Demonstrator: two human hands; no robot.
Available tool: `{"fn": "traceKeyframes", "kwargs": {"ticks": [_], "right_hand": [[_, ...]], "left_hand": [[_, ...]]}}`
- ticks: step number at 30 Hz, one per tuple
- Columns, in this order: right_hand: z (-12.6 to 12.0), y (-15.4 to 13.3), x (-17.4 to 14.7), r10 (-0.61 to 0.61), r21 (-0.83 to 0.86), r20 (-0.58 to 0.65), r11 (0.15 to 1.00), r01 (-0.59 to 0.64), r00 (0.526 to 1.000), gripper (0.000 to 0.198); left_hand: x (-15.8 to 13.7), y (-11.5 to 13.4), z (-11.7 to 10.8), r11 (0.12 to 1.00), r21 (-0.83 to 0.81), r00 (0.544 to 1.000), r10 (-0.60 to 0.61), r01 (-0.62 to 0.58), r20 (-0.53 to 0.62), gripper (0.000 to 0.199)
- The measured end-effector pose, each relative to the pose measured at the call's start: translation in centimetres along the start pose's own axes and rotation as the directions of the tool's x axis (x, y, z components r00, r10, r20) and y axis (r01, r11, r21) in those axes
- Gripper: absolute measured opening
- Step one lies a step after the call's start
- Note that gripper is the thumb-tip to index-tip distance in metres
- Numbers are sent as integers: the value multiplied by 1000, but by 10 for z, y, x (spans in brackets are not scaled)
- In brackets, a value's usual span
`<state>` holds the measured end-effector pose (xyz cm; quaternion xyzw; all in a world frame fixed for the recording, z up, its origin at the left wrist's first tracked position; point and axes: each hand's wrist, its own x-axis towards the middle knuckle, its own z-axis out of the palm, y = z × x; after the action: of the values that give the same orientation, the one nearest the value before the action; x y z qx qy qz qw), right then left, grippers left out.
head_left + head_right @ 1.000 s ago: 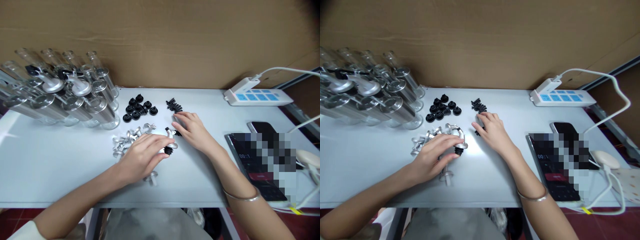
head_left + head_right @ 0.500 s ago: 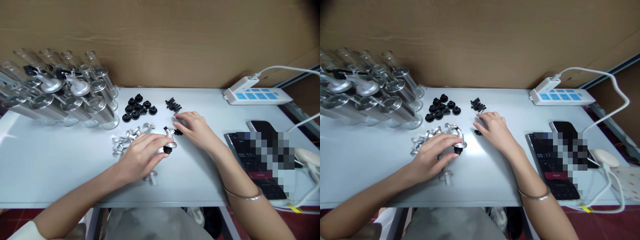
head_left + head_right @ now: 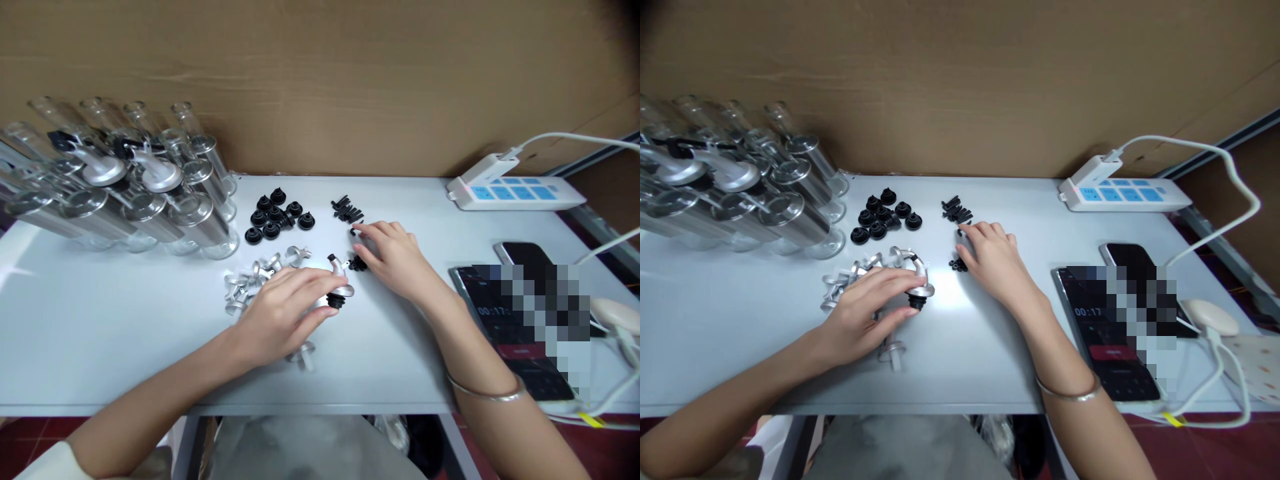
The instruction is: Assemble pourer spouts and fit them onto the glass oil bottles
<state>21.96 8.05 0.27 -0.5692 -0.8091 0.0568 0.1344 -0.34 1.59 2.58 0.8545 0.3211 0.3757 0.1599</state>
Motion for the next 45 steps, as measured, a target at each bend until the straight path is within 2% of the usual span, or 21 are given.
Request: {"fn": "traceKeyframes", "kwargs": {"ticks": [7, 10, 13, 16, 20, 22, 24, 28, 31, 35, 38, 45], "right_hand": [[-1, 0, 0, 15, -52, -16, 998, -16, 1000, 29], [-1, 3, 1, 35, -41, -53, 998, -37, 998, 34], [0, 7, 3, -3, -72, -106, 997, -4, 994, 40], [1, 10, 4, -34, -115, -77, 993, 25, 996, 36], [-1, 13, 5, 20, -124, -45, 992, -26, 999, 25], [-4, 12, 5, 39, -98, -57, 994, -45, 998, 22], [-9, 9, 4, 45, 4, -126, 999, -45, 991, 19], [-23, -11, -2, 54, 305, -310, 951, 45, 949, 12], [-31, -29, -8, 28, 419, -383, 896, 147, 923, 14], [-32, -45, -16, -66, 398, -497, 869, 294, 865, 20], [-29, -49, -19, -142, 366, -540, 848, 384, 829, 23], [-26, -50, -19, -228, 373, -523, 805, 461, 822, 31]], "left_hand": [[0, 0, 0, 1000, 9, 1000, 1, -1, 7, 24], [0, 0, -1, 1000, 15, 1000, -8, 7, 12, 25], [0, 0, 0, 1000, 12, 1000, -8, 8, 11, 25], [0, 0, 1, 1000, 6, 1000, -3, 3, 10, 25], [-1, -1, 2, 1000, 3, 1000, -2, 2, 1, 25], [-1, -1, 2, 1000, -2, 1000, -8, 8, -11, 27], [-1, -1, 1, 1000, -8, 1000, -14, 14, -15, 28], [-1, -1, 2, 998, -50, 1000, -26, 25, -5, 36], [-4, -1, 5, 993, -101, 998, -59, 57, -22, 50], [-7, -3, 8, 978, -170, 991, -128, 121, -31, 74], [-7, -5, 8, 965, -203, 986, -168, 165, 5, 81], [-5, -5, 6, 986, -112, 992, -126, 126, 7, 81]]}}
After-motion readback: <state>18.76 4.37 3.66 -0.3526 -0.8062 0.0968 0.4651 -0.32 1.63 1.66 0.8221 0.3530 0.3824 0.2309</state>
